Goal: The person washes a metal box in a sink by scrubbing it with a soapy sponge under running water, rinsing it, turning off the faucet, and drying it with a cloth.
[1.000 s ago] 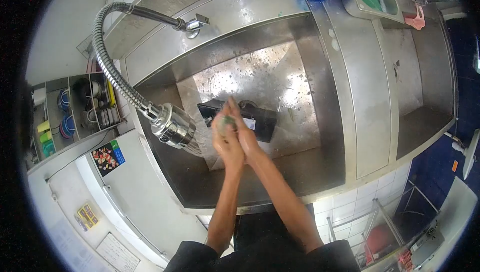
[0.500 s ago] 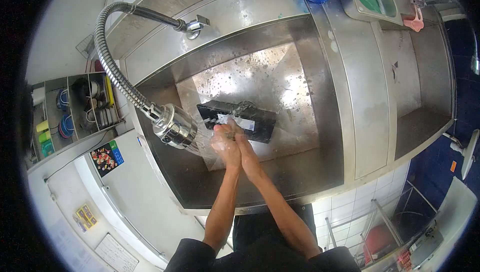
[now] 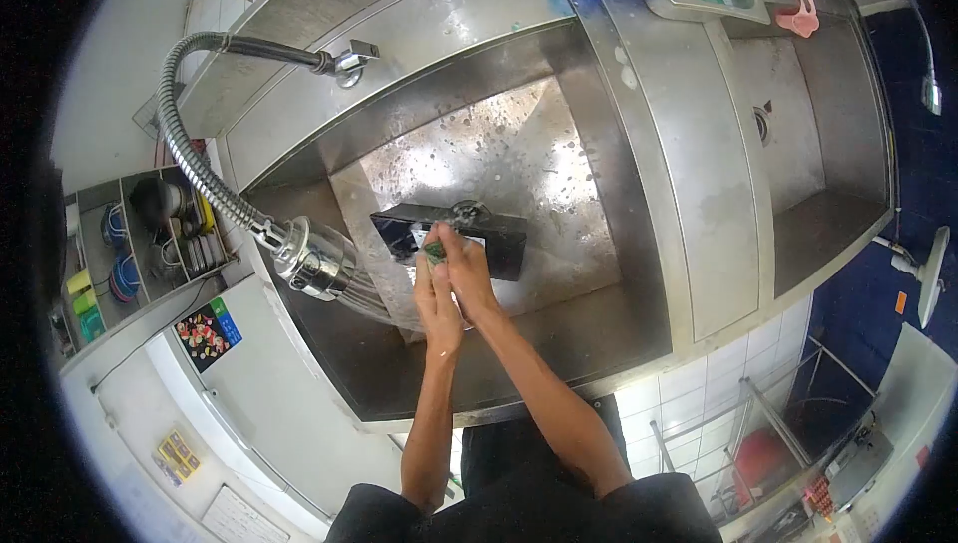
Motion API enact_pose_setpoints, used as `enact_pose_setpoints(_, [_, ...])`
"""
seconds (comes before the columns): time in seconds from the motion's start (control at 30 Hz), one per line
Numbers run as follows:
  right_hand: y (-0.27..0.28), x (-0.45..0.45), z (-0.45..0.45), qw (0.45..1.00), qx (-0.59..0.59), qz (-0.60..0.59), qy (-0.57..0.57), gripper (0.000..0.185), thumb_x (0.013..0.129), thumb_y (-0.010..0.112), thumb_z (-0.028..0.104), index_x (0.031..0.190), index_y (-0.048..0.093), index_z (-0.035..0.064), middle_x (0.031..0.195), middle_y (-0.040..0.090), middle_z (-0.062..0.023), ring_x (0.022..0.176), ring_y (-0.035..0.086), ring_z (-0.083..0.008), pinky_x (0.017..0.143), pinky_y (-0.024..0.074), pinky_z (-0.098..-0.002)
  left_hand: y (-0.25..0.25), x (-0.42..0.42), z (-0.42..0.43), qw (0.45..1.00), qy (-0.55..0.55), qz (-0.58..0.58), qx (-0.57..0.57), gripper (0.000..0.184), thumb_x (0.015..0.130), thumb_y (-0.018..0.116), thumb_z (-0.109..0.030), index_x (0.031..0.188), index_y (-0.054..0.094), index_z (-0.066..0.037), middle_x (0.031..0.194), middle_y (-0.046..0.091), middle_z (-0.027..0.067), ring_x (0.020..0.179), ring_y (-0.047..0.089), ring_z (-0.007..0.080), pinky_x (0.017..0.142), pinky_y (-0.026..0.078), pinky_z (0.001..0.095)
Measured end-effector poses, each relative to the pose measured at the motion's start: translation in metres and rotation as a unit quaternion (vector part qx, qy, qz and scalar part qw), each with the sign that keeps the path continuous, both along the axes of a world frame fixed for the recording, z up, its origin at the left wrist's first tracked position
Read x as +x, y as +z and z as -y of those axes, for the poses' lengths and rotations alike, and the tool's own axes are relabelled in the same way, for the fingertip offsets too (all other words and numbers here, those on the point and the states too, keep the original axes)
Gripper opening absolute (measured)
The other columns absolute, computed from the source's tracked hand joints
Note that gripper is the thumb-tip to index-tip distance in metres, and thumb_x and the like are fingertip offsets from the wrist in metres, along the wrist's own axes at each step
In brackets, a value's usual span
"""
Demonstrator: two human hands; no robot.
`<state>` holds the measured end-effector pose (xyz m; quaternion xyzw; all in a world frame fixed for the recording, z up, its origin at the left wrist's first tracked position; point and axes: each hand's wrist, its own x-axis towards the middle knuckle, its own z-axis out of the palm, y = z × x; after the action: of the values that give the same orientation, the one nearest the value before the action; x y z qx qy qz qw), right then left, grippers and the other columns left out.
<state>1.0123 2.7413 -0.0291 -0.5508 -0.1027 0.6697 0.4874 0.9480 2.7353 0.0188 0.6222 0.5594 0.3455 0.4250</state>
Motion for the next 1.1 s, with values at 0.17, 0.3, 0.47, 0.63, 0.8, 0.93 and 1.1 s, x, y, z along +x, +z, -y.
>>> enact_pose_setpoints(0.17, [0.002,-0.016,-0.002,0.996,-0.072,0.044,0.011,0.063,0.102,0.041,0.051,0.067,0.055,0.0000,0.060,0.054,-0.0049,0.059,0.050,-0.0157,0.057,0.0410,-0.0395,-0.013,-0.001,-0.032,0.983,0.069,0.168,-0.036,0.046,0.103,0.043,-0.036,0.096,0.064,0.005,0.118,0.065,0.0189,0.108,0.062,0.0281,0.100,0.043,0.0393])
enact_pose_setpoints(0.3, [0.041,-0.009,0.000,0.974,0.008,0.215,0.073,0.065,0.104,0.037,0.045,0.067,0.054,-0.0050,0.057,0.055,-0.0157,0.056,0.053,-0.0280,0.057,0.0416,-0.0452,-0.019,-0.008,-0.065,0.935,0.082,0.285,-0.194,0.048,0.102,0.042,-0.042,0.097,0.063,0.000,0.099,0.070,0.0162,0.091,0.067,0.0285,0.093,0.049,0.0412])
enact_pose_setpoints(0.47, [0.023,-0.007,-0.028,0.957,0.063,0.279,-0.056,0.042,0.102,0.049,0.033,0.083,0.057,-0.0026,0.078,0.061,-0.0123,0.075,0.057,-0.0187,0.071,0.0460,-0.0355,-0.068,-0.009,-0.035,0.854,0.064,0.476,-0.200,0.052,0.102,0.044,-0.047,0.118,0.058,0.000,0.124,0.061,0.0196,0.114,0.059,0.0313,0.103,0.042,0.0412])
enact_pose_setpoints(0.63, [0.005,0.003,-0.046,0.881,0.191,0.428,-0.072,0.023,0.097,0.050,0.020,0.111,0.053,0.0024,0.113,0.055,-0.0204,0.112,0.054,-0.0368,0.090,0.0447,-0.0436,-0.018,0.021,-0.015,0.954,0.150,0.239,-0.101,0.048,0.105,0.041,-0.040,0.126,0.053,0.001,0.130,0.054,0.0155,0.120,0.052,0.0237,0.101,0.041,0.0359])
enact_pose_setpoints(0.8, [0.029,0.000,-0.033,0.969,0.084,0.230,-0.009,0.021,0.100,0.045,0.017,0.099,0.058,0.0006,0.102,0.064,-0.0170,0.099,0.063,-0.0284,0.088,0.0474,-0.0360,-0.025,0.010,-0.014,0.969,0.184,0.149,-0.069,0.045,0.106,0.040,-0.038,0.111,0.059,0.002,0.106,0.062,0.0118,0.099,0.058,0.0185,0.085,0.047,0.0320])
enact_pose_setpoints(0.93, [0.033,-0.004,-0.009,0.973,0.106,0.204,-0.021,0.031,0.104,0.040,0.024,0.104,0.062,0.0021,0.097,0.067,-0.0138,0.094,0.065,-0.0220,0.085,0.0487,-0.0327,-0.002,0.012,-0.016,0.966,0.213,0.121,-0.078,0.048,0.106,0.040,-0.039,0.087,0.059,0.001,0.078,0.059,0.0041,0.071,0.054,0.0130,0.064,0.044,0.0297])
enact_pose_setpoints(1.1, [0.038,-0.012,0.025,0.994,0.111,0.001,-0.018,0.049,0.107,0.030,0.039,0.126,0.054,0.0004,0.124,0.060,-0.0108,0.118,0.053,-0.0201,0.106,0.0356,-0.0345,-0.047,-0.005,0.006,0.950,0.299,0.043,-0.077,0.048,0.107,0.040,-0.036,0.076,0.055,-0.002,0.068,0.053,-0.0022,0.059,0.046,0.0088,0.054,0.035,0.0262])
